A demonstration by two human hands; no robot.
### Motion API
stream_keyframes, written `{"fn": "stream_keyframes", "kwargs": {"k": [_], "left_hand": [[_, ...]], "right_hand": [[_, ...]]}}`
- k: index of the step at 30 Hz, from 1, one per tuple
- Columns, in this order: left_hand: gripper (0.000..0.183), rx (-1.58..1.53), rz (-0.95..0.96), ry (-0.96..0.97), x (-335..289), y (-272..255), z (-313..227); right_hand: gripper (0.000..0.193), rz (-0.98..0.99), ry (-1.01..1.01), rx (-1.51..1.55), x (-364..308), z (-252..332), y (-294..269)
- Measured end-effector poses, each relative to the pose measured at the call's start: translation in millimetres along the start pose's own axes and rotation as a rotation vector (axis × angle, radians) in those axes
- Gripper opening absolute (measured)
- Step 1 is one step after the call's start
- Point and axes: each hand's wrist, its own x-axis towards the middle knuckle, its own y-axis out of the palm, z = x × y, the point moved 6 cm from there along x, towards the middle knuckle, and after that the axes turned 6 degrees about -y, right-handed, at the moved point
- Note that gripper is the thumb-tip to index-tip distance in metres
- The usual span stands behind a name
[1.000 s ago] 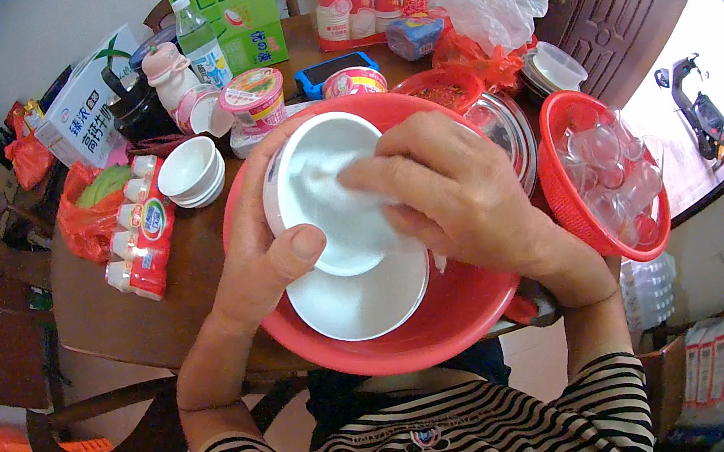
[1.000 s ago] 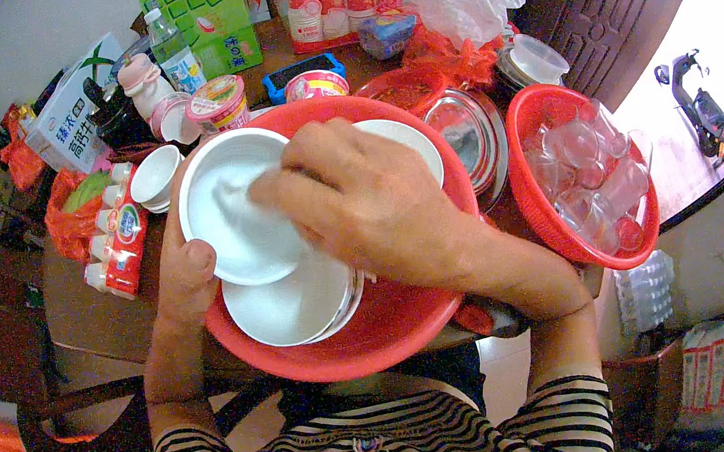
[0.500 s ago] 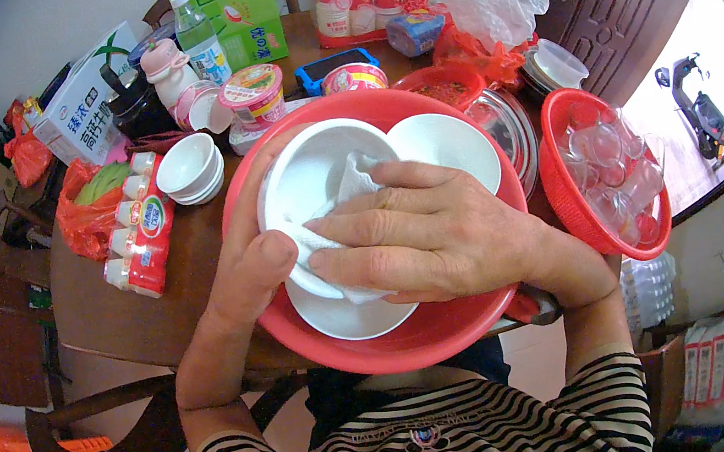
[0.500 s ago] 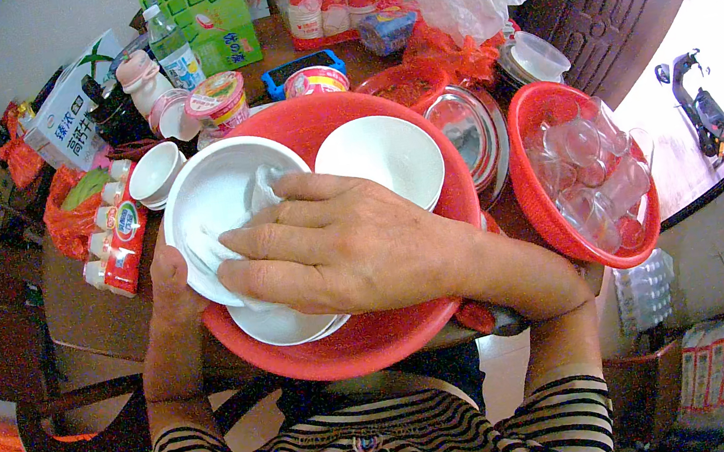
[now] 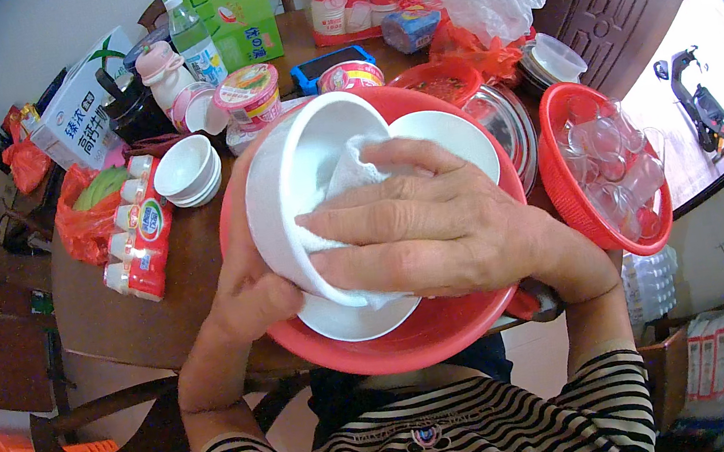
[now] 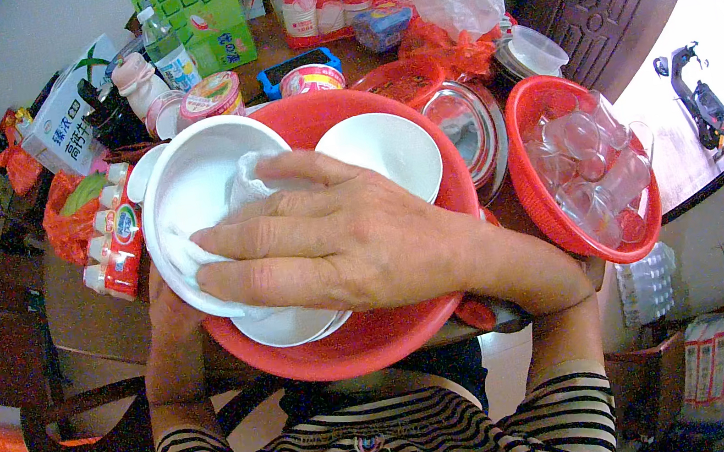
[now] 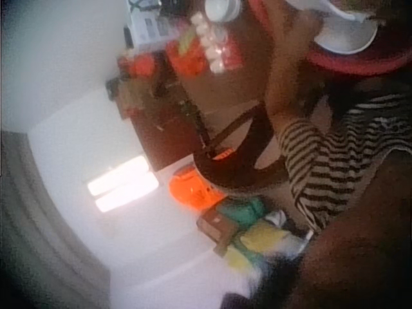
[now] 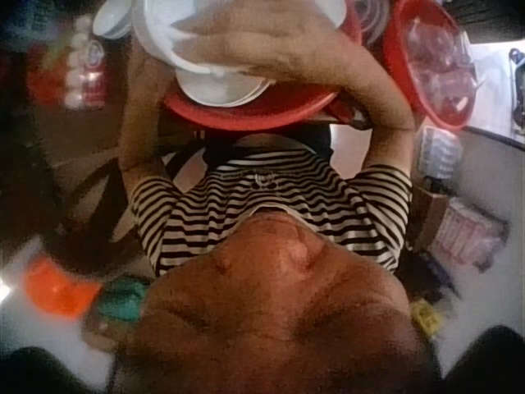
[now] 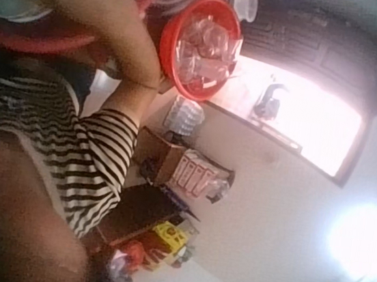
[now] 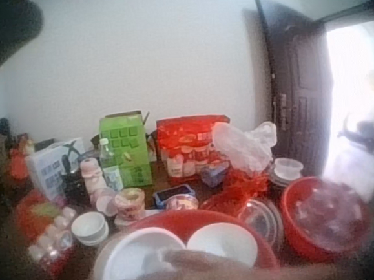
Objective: The person wipes the interior and exterior surfaces of several small bowls one by one using a white cloth.
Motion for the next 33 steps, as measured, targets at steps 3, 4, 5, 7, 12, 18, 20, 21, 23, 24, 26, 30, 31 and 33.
{"fn": "stream_keyframes", "kwargs": {"k": [3,4,5,7,12,18,20,21,23,24,26,30,31,33], "left_hand": [[0.105,-0.142,0.023,-0.083,-7,-10,11],[0.105,-0.166,0.021,-0.106,-9,-13,13],[0.105,-0.187,0.025,-0.121,-10,-12,13],[0.106,-0.174,0.002,-0.155,-9,-12,11],[0.108,0.098,-0.129,-0.296,-8,-8,4],[0.115,0.049,-0.098,-0.129,0,-2,0],[0.112,0.033,-0.063,-0.037,1,-8,8],[0.110,0.051,-0.074,-0.040,-5,-16,15],[0.107,0.230,-0.051,-0.019,-12,-29,20],[0.106,0.224,-0.030,-0.044,-14,-29,21],[0.104,0.045,-0.005,-0.141,-14,-20,18],[0.097,-0.208,-0.050,-0.309,-11,-2,5],[0.097,-0.165,-0.091,-0.356,-11,-6,11],[0.098,-0.140,-0.122,-0.392,-9,-9,14]], "right_hand": [[0.032,0.073,-0.067,-0.238,3,2,-2],[0.029,0.066,-0.067,-0.283,2,2,-1],[0.026,0.050,-0.082,-0.300,0,1,0],[0.026,0.017,-0.064,-0.278,-3,0,3],[0.034,-0.108,0.058,-0.055,-6,-9,10],[0.031,-0.051,0.036,-0.005,-7,-7,9],[0.032,0.068,-0.024,-0.107,-4,-6,4],[0.032,0.122,-0.060,-0.153,-1,-4,4],[0.037,0.121,-0.003,-0.202,2,-5,1],[0.038,0.110,0.002,-0.225,1,-5,-2],[0.041,0.090,0.014,-0.268,0,-5,-5],[0.043,-0.101,-0.045,-0.547,-3,-1,-12],[0.040,-0.089,0.002,-0.565,-3,-1,-9],[0.040,-0.061,0.061,-0.440,-2,-5,-4]]}}
